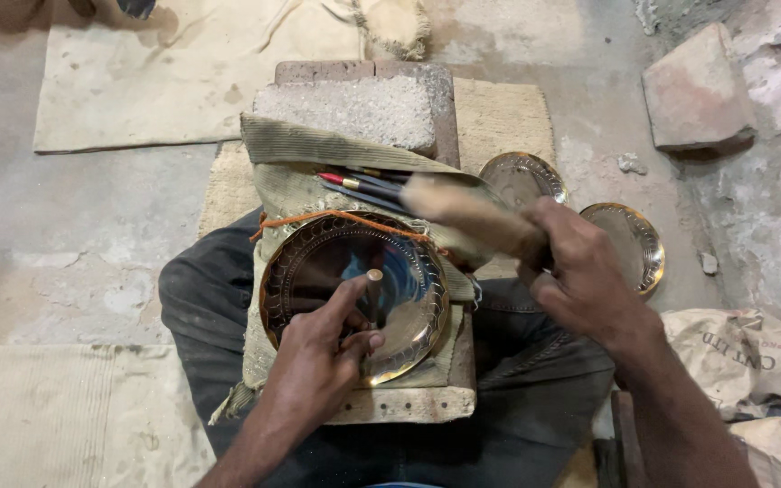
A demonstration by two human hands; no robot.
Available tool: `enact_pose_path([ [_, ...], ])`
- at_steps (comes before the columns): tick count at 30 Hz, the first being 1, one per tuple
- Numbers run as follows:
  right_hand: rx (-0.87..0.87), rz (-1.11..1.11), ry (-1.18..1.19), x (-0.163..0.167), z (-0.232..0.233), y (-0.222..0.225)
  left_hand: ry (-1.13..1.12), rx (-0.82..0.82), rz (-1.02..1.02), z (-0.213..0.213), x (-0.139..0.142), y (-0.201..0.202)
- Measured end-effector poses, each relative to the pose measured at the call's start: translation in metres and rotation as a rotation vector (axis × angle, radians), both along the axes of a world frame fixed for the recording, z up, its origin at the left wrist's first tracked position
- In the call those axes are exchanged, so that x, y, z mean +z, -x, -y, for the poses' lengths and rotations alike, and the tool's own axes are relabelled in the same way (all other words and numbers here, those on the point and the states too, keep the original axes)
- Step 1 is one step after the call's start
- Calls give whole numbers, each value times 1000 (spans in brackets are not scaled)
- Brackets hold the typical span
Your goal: The person sits on the floor and uses a wooden mallet to repeatedly strike a metal punch held against the rim of a brass plate. The plate rests on a cushioned block. The person rotates the plate and continues hammering the punch along the edge to form a decorative pattern.
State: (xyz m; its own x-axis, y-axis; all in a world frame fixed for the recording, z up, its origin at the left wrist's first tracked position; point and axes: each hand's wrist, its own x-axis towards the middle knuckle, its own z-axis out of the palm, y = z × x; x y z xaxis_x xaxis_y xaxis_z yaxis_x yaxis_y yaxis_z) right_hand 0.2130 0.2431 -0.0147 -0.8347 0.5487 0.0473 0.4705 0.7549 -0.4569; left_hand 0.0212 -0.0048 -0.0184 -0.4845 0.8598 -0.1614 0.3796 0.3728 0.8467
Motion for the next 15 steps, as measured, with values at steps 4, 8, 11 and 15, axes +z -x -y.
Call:
enact_pose_path([
  [4, 210, 46, -347, 0, 1, 3, -3, -39, -2, 0, 2, 2],
  [8, 191, 67, -312, 3, 6, 6, 33, -21, 45, 0, 3, 2],
  [11, 192, 19, -324, 8, 9, 5, 65, -30, 61, 0, 2, 2],
  [15, 46, 150, -126, 13, 10, 6, -46, -76, 0, 2, 1, 4],
])
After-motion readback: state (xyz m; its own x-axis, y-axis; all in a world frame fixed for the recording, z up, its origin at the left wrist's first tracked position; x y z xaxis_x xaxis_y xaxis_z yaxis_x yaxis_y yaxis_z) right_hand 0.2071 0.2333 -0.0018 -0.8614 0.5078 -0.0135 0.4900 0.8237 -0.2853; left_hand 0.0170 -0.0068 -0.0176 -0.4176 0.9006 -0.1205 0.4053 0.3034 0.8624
